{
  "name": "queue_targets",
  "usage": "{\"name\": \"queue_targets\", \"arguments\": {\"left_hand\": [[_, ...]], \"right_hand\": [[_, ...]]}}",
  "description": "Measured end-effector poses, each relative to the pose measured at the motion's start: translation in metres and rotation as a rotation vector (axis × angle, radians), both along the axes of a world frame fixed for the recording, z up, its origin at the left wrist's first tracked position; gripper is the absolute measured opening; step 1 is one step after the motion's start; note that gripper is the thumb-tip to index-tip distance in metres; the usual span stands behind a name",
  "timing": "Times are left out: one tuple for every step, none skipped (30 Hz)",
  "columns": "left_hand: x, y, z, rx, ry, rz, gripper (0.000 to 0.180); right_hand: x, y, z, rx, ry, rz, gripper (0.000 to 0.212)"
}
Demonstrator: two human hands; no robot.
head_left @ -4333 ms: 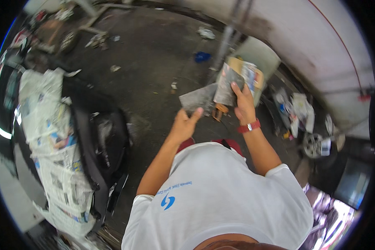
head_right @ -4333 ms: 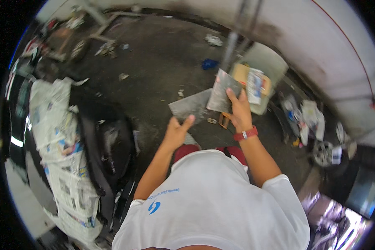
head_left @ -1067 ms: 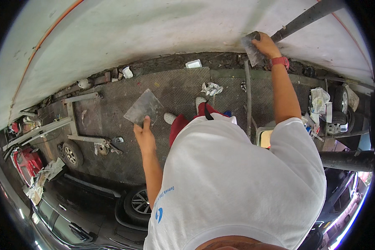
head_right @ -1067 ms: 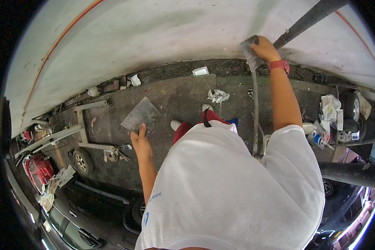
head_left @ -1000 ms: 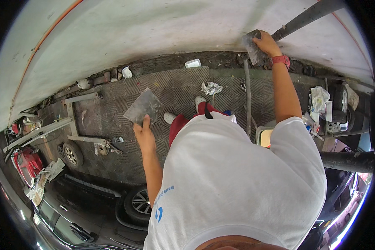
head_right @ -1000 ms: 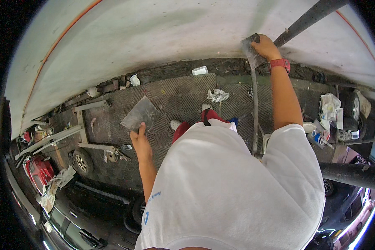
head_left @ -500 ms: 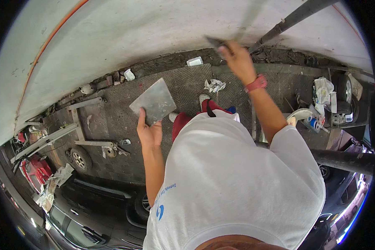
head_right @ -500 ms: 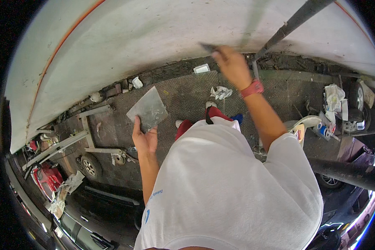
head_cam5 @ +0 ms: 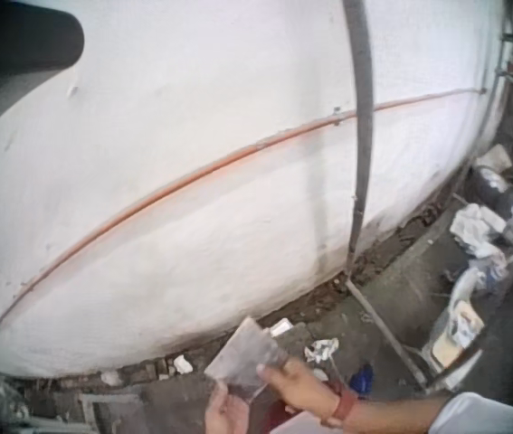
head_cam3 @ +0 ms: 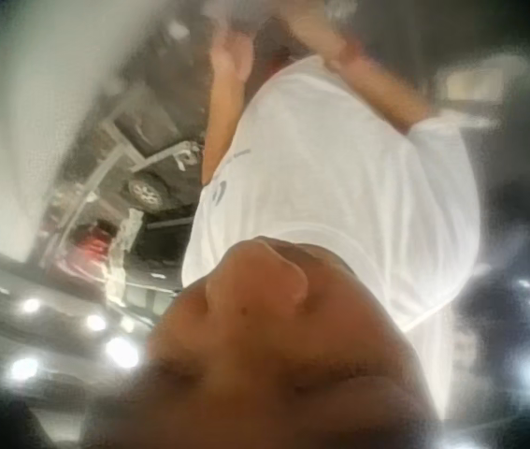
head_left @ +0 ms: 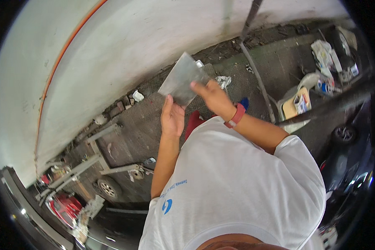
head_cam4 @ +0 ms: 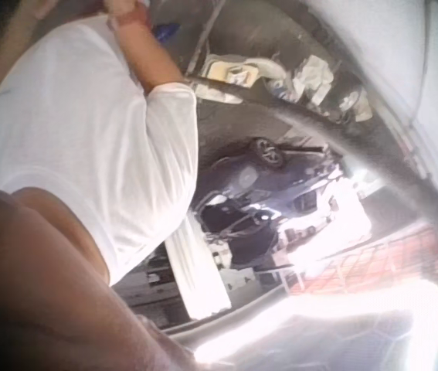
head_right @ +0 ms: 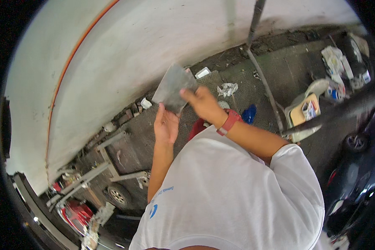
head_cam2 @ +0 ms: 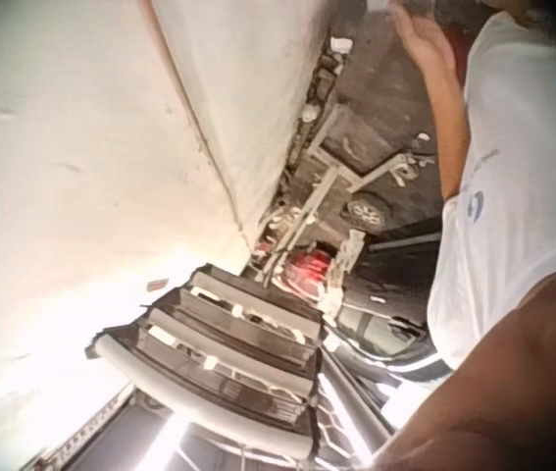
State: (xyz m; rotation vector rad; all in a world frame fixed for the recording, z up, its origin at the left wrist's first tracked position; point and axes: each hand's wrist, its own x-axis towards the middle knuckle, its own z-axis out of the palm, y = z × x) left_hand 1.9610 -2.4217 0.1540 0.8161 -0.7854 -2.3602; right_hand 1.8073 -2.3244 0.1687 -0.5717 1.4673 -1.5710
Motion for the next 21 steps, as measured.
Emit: {"name": "queue_targets", "arguments": {"left_hand": [[-0.002, 0.001, 0.008, -0.023, 0.068, -0.019, 0.043], [0.005, 0.000, 0.009, -0.127, -0.019, -0.075, 0.044], [0.013, -0.002, 0.008, -0.233, -0.094, -0.128, 0.047], [0.020, -0.004, 0.006, -0.340, -0.168, -0.178, 0.050], [0.026, -0.006, -0.004, -0.516, -0.214, -0.089, 0.073], [0.029, -0.005, -0.002, -0.542, -0.192, -0.081, 0.078], [0.032, -0.001, 0.004, -0.566, -0.174, -0.074, 0.083], [0.034, 0.003, 0.012, -0.590, -0.156, -0.068, 0.088], [0.036, 0.007, 0.020, -0.635, -0.172, -0.078, 0.097], [0.040, 0.009, 0.016, -0.588, -0.132, -0.122, 0.094], [0.044, 0.011, 0.012, -0.539, -0.093, -0.166, 0.092], [0.050, 0.015, 0.006, -0.485, -0.061, -0.206, 0.089], [0.057, 0.018, 0.001, -0.366, -0.030, -0.286, 0.085], [0.064, 0.020, -0.006, -0.245, -0.003, -0.364, 0.080], [0.068, 0.021, -0.012, -0.133, 0.031, -0.437, 0.076], [0.072, 0.023, -0.018, -0.059, 0.053, -0.452, 0.070], [0.077, 0.027, -0.024, 0.017, 0.072, -0.466, 0.065], [0.080, 0.032, -0.023, 0.093, 0.087, -0.477, 0.060], [0.081, 0.039, -0.023, 0.041, 0.027, -0.501, 0.057], [0.081, 0.047, -0.022, -0.014, -0.030, -0.524, 0.054], [0.080, 0.055, -0.018, -0.073, -0.085, -0.544, 0.050]], "right_hand": [[-0.004, 0.002, 0.005, 0.039, -0.272, -0.091, 0.033], [-0.004, 0.005, 0.002, -0.064, -0.283, -0.270, 0.033], [-0.005, 0.008, -0.003, -0.170, -0.281, -0.446, 0.034], [-0.002, 0.015, -0.004, -0.275, -0.278, -0.619, 0.036], [0.002, 0.028, -0.004, -0.232, -0.281, -0.661, 0.038], [0.005, 0.044, -0.004, -0.188, -0.284, -0.701, 0.040], [0.012, 0.055, -0.005, -0.142, -0.294, -0.744, 0.043], [0.023, 0.061, -0.006, -0.080, -0.250, -0.743, 0.044], [0.036, 0.067, -0.010, -0.015, -0.207, -0.740, 0.045], [0.049, 0.075, -0.015, 0.057, -0.171, -0.738, 0.046], [0.057, 0.079, -0.032, 0.020, -0.135, -0.821, 0.046], [0.067, 0.086, -0.033, 0.038, -0.134, -0.892, 0.046], [0.074, 0.093, -0.033, 0.047, -0.134, -0.968, 0.047], [0.083, 0.101, -0.032, 0.056, -0.134, -1.043, 0.047], [0.088, 0.107, -0.033, 0.034, -0.141, -1.062, 0.047], [0.096, 0.112, -0.037, 0.012, -0.156, -1.085, 0.047], [0.102, 0.117, -0.039, -0.011, -0.169, -1.107, 0.047], [0.109, 0.121, -0.038, -0.011, -0.179, -1.108, 0.047], [0.115, 0.124, -0.038, -0.012, -0.189, -1.107, 0.048], [0.121, 0.128, -0.037, -0.013, -0.199, -1.105, 0.048], [0.125, 0.132, -0.036, -0.012, -0.217, -1.102, 0.049]]}}
